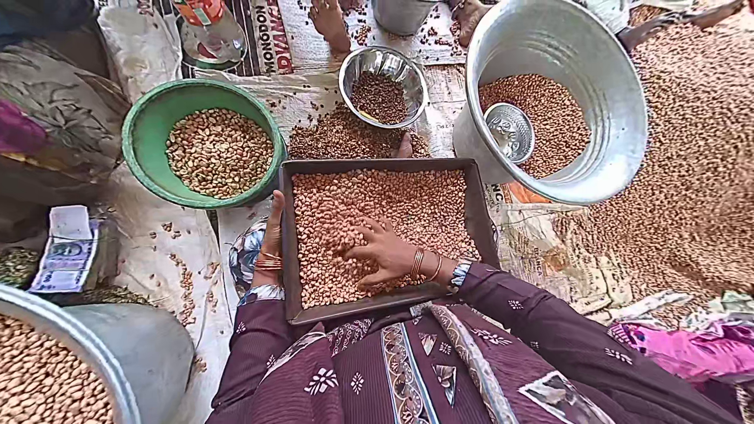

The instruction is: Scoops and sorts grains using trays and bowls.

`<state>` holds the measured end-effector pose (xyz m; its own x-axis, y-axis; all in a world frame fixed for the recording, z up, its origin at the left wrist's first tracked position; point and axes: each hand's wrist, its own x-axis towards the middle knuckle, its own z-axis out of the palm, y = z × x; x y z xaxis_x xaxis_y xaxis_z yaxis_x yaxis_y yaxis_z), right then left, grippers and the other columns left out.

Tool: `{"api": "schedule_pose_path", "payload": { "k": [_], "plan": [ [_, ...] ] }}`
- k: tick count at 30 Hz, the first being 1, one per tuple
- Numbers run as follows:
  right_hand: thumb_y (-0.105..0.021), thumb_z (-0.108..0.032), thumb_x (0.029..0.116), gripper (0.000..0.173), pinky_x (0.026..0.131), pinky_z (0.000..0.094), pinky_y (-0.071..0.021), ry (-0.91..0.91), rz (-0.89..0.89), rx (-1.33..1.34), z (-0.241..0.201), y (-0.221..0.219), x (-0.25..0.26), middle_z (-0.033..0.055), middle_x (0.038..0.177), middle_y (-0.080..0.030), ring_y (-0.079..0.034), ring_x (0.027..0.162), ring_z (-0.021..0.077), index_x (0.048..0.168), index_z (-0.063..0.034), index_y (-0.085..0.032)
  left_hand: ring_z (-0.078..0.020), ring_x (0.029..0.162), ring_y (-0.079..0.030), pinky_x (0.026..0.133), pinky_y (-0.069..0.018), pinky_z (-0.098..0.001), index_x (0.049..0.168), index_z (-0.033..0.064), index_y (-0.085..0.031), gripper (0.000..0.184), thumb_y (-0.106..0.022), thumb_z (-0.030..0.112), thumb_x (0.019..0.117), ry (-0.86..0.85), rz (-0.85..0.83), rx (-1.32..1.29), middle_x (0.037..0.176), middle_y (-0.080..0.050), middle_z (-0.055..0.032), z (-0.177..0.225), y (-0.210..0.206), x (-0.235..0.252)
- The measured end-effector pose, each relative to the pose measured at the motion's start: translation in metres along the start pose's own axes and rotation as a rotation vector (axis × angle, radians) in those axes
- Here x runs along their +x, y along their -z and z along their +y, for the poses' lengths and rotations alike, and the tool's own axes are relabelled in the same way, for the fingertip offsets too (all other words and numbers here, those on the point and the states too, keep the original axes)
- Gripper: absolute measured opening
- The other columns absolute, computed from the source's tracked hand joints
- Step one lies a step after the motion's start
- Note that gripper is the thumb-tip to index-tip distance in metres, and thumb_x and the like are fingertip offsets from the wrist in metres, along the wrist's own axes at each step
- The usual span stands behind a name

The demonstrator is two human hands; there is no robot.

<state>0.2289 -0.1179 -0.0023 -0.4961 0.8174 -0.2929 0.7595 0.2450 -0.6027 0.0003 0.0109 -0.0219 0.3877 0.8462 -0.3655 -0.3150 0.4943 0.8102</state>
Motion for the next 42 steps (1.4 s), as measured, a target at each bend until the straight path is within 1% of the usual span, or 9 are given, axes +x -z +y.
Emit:
{"api": "schedule_pose_path", "payload": {
  "k": [5, 9, 12, 16, 19, 23, 27, 35, 42],
  "plan": [
    [-0.064, -0.042, 0.0944, 0.027, 0.110, 0.0781, -0.0245, 0.076, 0.131, -0.159, 0.022, -0.010, -0.092, 0.0056, 0.147, -0.059, -0.039, 0.148, 0.0416, 0.116, -0.0282, -0.071, 0.0035, 0.100, -0.068, 0.083, -0.0595, -0.0194, 0.133, 0.0239, -0.055, 0.045, -0.036, 0.055, 0.1068, 0.013, -0.014, 0.016, 0.111, -0.072, 0.0109, -0.001, 0.000, 0.001],
    [-0.079, -0.043, 0.0663, 0.070, 0.104, 0.0803, -0.0274, -0.403, 0.270, -0.214, 0.064, 0.003, -0.134, 0.0206, 0.155, -0.046, -0.034, 0.146, 0.0533, 0.130, -0.0203, -0.064, 0.0052, 0.095, -0.068, 0.079, -0.0594, -0.0178, 0.132, 0.0222, -0.054, 0.041, -0.038, 0.051, 0.1074, 0.033, 0.015, 0.035, 0.107, -0.072, 0.0114, 0.001, -0.005, -0.001],
    [-0.074, -0.072, 0.0734, 0.098, 0.108, 0.0819, -0.0200, -0.645, 0.297, -0.138, 0.077, 0.016, -0.095, 0.0205, 0.167, -0.026, -0.018, 0.152, 0.0524, 0.155, -0.0264, -0.044, 0.0008, 0.090, -0.068, 0.074, -0.0582, -0.0214, 0.129, 0.0233, -0.061, 0.047, -0.056, 0.059, 0.0993, 0.121, 0.076, 0.097, 0.106, -0.071, 0.0081, -0.001, 0.004, -0.019],
    [-0.063, -0.081, 0.0772, 0.091, 0.105, 0.0839, -0.0241, -0.465, 0.280, -0.165, 0.058, 0.019, -0.016, 0.0203, 0.159, -0.042, -0.027, 0.148, 0.0560, 0.155, -0.0372, -0.044, 0.0010, 0.086, -0.069, 0.070, -0.0593, -0.0219, 0.124, 0.0263, -0.063, 0.044, -0.057, 0.061, 0.0975, 0.165, 0.106, 0.101, 0.100, -0.071, 0.0094, 0.003, 0.003, -0.017],
    [-0.064, -0.073, 0.0829, 0.073, 0.106, 0.0838, -0.0226, -0.249, 0.193, -0.117, 0.022, 0.013, 0.025, 0.0164, 0.144, -0.060, -0.034, 0.146, 0.0527, 0.137, -0.0240, -0.066, 0.0015, 0.090, -0.068, 0.075, -0.0592, -0.0208, 0.130, 0.0218, -0.056, 0.042, -0.045, 0.054, 0.1050, 0.170, 0.109, 0.062, 0.103, -0.070, 0.0073, 0.006, -0.001, -0.006],
    [-0.060, -0.047, 0.0920, 0.043, 0.103, 0.0772, -0.0350, 0.122, 0.136, -0.006, -0.007, -0.002, 0.019, 0.0116, 0.127, -0.071, -0.051, 0.136, 0.0463, 0.115, -0.0136, -0.075, -0.0017, 0.101, -0.069, 0.083, -0.0603, -0.0254, 0.138, 0.0237, -0.055, 0.051, -0.034, 0.058, 0.1066, 0.150, 0.050, 0.019, 0.115, -0.072, 0.0055, 0.002, -0.001, 0.002],
    [-0.054, -0.050, 0.0954, 0.042, 0.097, 0.0636, -0.0433, 0.223, 0.136, -0.232, 0.014, -0.001, -0.015, 0.0115, 0.099, -0.072, -0.064, 0.115, 0.0370, 0.091, -0.0115, -0.070, -0.0054, 0.101, -0.070, 0.084, -0.0613, -0.0294, 0.137, 0.0253, -0.057, 0.055, -0.031, 0.062, 0.1055, 0.168, 0.028, -0.023, 0.115, -0.072, 0.0038, 0.003, -0.004, 0.004],
    [-0.064, -0.068, 0.0844, 0.066, 0.116, 0.0680, -0.0235, 0.086, 0.467, -0.308, 0.004, 0.029, 0.079, 0.0095, 0.154, -0.050, -0.034, 0.150, 0.0369, 0.135, -0.0263, -0.066, -0.0098, 0.093, -0.071, 0.077, -0.0604, -0.0314, 0.126, 0.0200, -0.066, 0.059, -0.050, 0.069, 0.0970, 0.139, 0.104, 0.174, 0.106, -0.074, 0.0002, -0.003, 0.016, -0.037],
    [-0.075, -0.048, 0.0793, 0.042, 0.107, 0.0823, -0.0218, -0.075, 0.195, -0.301, -0.027, 0.020, 0.088, 0.0056, 0.134, -0.065, -0.040, 0.145, 0.0424, 0.114, -0.0240, -0.076, -0.0035, 0.090, -0.070, 0.075, -0.0606, -0.0269, 0.127, 0.0241, -0.065, 0.057, -0.043, 0.069, 0.0986, 0.157, -0.049, -0.027, 0.104, -0.074, 0.0053, 0.003, 0.003, -0.022]
  ]
}}
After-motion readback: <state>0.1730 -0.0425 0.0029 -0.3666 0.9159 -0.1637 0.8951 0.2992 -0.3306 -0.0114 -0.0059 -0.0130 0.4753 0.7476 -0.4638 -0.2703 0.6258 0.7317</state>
